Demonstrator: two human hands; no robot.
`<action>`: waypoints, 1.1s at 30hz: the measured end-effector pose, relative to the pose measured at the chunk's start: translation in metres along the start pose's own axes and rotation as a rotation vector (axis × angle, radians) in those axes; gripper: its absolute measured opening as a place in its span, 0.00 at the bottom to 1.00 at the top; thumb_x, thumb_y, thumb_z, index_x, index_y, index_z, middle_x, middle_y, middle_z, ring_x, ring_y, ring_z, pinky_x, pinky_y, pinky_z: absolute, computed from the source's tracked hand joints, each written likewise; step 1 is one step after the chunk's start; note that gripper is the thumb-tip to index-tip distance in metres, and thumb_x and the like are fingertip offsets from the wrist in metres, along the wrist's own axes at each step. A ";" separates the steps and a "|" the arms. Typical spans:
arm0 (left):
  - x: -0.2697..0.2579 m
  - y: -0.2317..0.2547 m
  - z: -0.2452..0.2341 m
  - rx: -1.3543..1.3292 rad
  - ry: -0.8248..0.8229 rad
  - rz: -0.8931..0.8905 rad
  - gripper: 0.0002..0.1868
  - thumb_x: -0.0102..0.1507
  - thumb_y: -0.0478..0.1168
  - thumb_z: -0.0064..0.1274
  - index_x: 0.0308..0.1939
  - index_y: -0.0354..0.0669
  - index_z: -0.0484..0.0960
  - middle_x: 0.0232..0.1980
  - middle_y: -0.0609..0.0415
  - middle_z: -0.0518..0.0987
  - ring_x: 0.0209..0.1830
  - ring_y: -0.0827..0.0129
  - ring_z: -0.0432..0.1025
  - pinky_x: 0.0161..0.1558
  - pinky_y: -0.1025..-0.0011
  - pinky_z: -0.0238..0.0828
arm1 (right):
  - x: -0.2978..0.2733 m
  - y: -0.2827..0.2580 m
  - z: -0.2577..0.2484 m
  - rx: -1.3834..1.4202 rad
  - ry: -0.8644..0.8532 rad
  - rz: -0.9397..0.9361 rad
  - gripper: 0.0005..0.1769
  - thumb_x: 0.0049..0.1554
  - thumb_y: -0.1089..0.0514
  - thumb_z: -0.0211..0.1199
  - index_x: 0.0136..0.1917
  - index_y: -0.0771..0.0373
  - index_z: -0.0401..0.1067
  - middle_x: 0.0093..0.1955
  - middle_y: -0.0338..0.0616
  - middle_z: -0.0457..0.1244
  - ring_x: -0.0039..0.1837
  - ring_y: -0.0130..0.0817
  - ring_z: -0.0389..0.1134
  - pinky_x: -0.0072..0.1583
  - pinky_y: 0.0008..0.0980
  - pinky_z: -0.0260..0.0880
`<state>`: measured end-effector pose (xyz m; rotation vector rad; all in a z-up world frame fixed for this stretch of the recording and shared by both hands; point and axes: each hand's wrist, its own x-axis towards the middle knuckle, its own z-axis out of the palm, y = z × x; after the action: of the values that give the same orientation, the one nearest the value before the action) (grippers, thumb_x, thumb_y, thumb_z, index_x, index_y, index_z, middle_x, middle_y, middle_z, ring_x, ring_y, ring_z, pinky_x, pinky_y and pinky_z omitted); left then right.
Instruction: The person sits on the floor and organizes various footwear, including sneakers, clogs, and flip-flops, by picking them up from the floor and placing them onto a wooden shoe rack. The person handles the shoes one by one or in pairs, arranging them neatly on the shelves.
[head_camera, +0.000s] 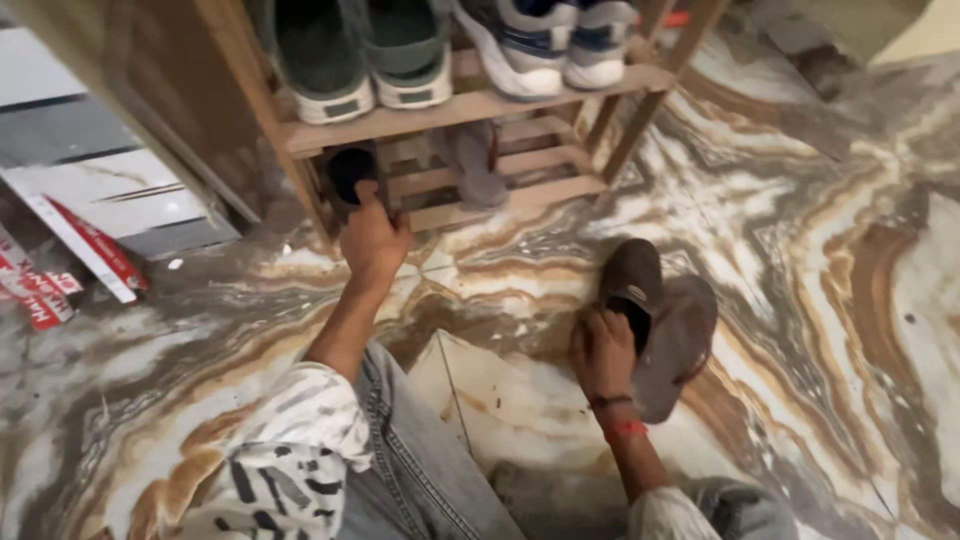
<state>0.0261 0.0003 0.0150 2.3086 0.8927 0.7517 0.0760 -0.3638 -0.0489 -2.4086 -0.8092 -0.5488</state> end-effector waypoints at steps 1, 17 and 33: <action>0.005 -0.001 -0.005 0.022 0.026 -0.018 0.33 0.61 0.45 0.59 0.66 0.40 0.65 0.35 0.37 0.83 0.36 0.37 0.78 0.38 0.44 0.74 | 0.019 -0.009 0.016 0.098 0.006 -0.001 0.05 0.55 0.61 0.64 0.46 0.60 0.76 0.44 0.48 0.66 0.48 0.47 0.66 0.51 0.43 0.67; 0.036 -0.039 0.031 0.314 -0.300 -0.197 0.30 0.57 0.53 0.61 0.55 0.38 0.77 0.42 0.41 0.84 0.43 0.48 0.80 0.44 0.54 0.77 | 0.186 0.015 0.251 1.045 -0.534 1.143 0.12 0.56 0.47 0.60 0.40 0.57 0.72 0.31 0.37 0.64 0.30 0.31 0.62 0.33 0.34 0.62; -0.017 -0.001 0.026 0.223 -0.334 0.183 0.07 0.62 0.35 0.53 0.41 0.45 0.86 0.42 0.40 0.84 0.43 0.46 0.80 0.45 0.52 0.76 | 0.075 -0.018 0.136 1.368 -0.733 1.052 0.05 0.55 0.58 0.55 0.37 0.54 0.63 0.27 0.35 0.55 0.26 0.25 0.49 0.29 0.27 0.44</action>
<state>0.0320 -0.0187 -0.0094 2.6365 0.6466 0.3316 0.1476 -0.2379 -0.1088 -1.2807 0.0503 1.0285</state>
